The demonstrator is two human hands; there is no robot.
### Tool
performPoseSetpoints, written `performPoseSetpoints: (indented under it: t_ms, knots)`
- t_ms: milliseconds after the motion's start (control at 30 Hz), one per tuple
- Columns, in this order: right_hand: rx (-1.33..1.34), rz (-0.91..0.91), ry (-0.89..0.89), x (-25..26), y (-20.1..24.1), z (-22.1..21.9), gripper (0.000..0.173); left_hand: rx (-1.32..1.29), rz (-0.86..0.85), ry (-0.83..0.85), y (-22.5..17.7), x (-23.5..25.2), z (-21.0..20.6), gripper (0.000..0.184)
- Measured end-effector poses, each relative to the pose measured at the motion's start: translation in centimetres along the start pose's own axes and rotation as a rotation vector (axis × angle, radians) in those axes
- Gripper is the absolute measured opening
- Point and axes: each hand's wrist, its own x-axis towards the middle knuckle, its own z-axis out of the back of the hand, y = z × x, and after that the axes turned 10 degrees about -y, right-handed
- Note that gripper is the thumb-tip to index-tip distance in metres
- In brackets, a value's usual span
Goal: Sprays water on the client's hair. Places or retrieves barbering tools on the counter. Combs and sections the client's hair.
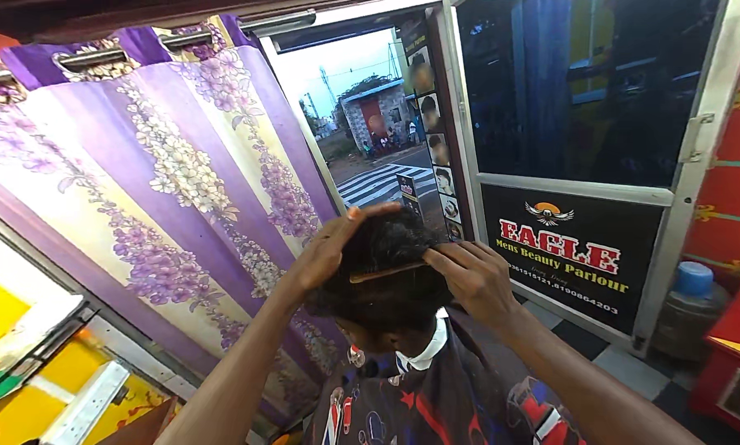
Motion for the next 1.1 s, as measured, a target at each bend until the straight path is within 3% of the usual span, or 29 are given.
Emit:
performPoseSetpoints:
  t_ms: [67, 133, 167, 267, 333, 467, 533, 633, 700, 767, 900, 1100]
  knots:
    - [0.005, 0.003, 0.008, 0.4, -0.3, -0.1, 0.02, 0.015, -0.123, -0.321, -1.5, -1.2, -0.6, 0.064]
    - [0.016, 0.005, 0.026, 0.6, -0.6, 0.0, 0.022, 0.106, -0.382, -0.451, -2.6, -2.8, -1.9, 0.056]
    - [0.024, 0.004, 0.034, 0.7, -0.7, 0.0, 0.021, 0.174, -0.489, -0.349, -3.0, -4.0, -2.8, 0.055]
    - [0.027, 0.016, 0.05, 1.3, -1.0, 0.0, 0.019, 0.495, -0.663, 0.336, -4.5, -6.1, -6.7, 0.061]
    - [0.031, 0.027, 0.069, 2.0, -1.2, 0.1, 0.019, 0.618, -0.652, 0.562, -3.9, -5.6, -8.5, 0.063]
    - [-0.001, -0.011, 0.058, 3.9, -1.6, -0.3, 0.021, 0.823, -0.627, 0.529, -1.7, -2.0, -7.3, 0.06]
    - [-0.02, -0.137, 0.007, 4.8, -1.7, -0.2, 0.018, 0.867, -0.627, 0.5, -1.4, -0.4, -6.5, 0.056]
    - [0.08, -0.465, -0.108, 5.2, -2.4, 1.2, 0.022, 0.858, -0.523, 0.486, -0.8, 1.2, -5.1, 0.053]
    - [0.179, -0.525, -0.193, 3.7, -2.2, 2.5, 0.023, 0.804, -0.42, 0.463, -0.2, 2.0, -3.9, 0.052]
    - [0.214, -0.448, -0.202, 0.7, -0.7, 3.2, 0.024, 0.729, -0.339, 0.441, 0.7, 2.7, -2.9, 0.05]
    - [0.135, -0.122, -0.045, -4.8, 1.2, 1.8, 0.016, 0.597, -0.288, 0.435, 1.9, 2.9, -2.2, 0.048]
    - [0.044, -0.08, 0.017, -4.9, 0.7, -0.3, 0.019, 0.565, -0.289, 0.43, 2.5, 3.1, -1.9, 0.047]
